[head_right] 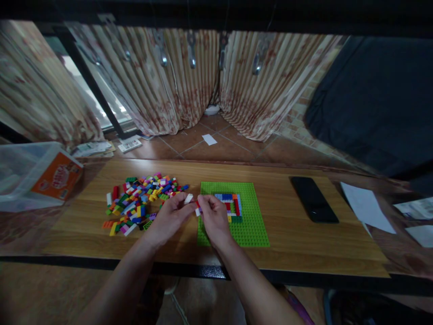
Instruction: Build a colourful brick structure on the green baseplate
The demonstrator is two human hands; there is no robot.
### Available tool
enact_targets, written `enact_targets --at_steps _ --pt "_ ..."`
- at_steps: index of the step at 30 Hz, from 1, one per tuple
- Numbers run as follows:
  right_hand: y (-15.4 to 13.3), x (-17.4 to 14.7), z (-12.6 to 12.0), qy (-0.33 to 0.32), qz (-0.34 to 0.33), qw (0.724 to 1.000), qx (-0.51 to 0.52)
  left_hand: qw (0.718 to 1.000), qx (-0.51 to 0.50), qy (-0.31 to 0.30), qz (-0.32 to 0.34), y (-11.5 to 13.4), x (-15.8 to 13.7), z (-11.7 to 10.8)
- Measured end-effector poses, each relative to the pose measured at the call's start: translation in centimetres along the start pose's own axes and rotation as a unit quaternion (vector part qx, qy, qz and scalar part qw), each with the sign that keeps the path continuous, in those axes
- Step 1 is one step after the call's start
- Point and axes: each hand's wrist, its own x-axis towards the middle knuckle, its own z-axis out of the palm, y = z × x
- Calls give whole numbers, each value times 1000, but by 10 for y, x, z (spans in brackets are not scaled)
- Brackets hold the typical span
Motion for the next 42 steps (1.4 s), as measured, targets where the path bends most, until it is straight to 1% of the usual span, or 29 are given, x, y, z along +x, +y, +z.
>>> enact_targets --at_steps 4,12,16,19,22,26,29,33,37,40,42 --pt "-1 -2 3 5 23 999 44 1000 -10 -14 -2 3 0 0" --pt "4 -4 4 33 54 993 95 1000 -10 -11 3 3 1 2" --pt "3 -5 5 39 77 988 128 999 -30 -22 -2 3 0 1" --pt "2 -6 6 49 82 984 152 999 -43 -27 -6 5 -1 2" --pt "2 -6 7 48 80 982 162 997 -66 -3 -28 6 -3 2" --pt "-1 -5 6 39 92 978 186 982 -162 39 -92 4 -2 3" --pt "-3 -3 4 32 109 973 201 975 -192 53 -102 3 -1 3" --pt "-1 -3 5 -4 99 977 190 986 -132 65 -81 1 1 -3" --pt "7 -4 11 -53 85 983 151 997 6 65 -47 -4 5 -20" --pt "14 -3 16 -80 75 990 85 990 124 70 -12 -7 6 -34" --pt "17 -2 18 -106 63 992 39 981 180 78 2 -7 6 -41"
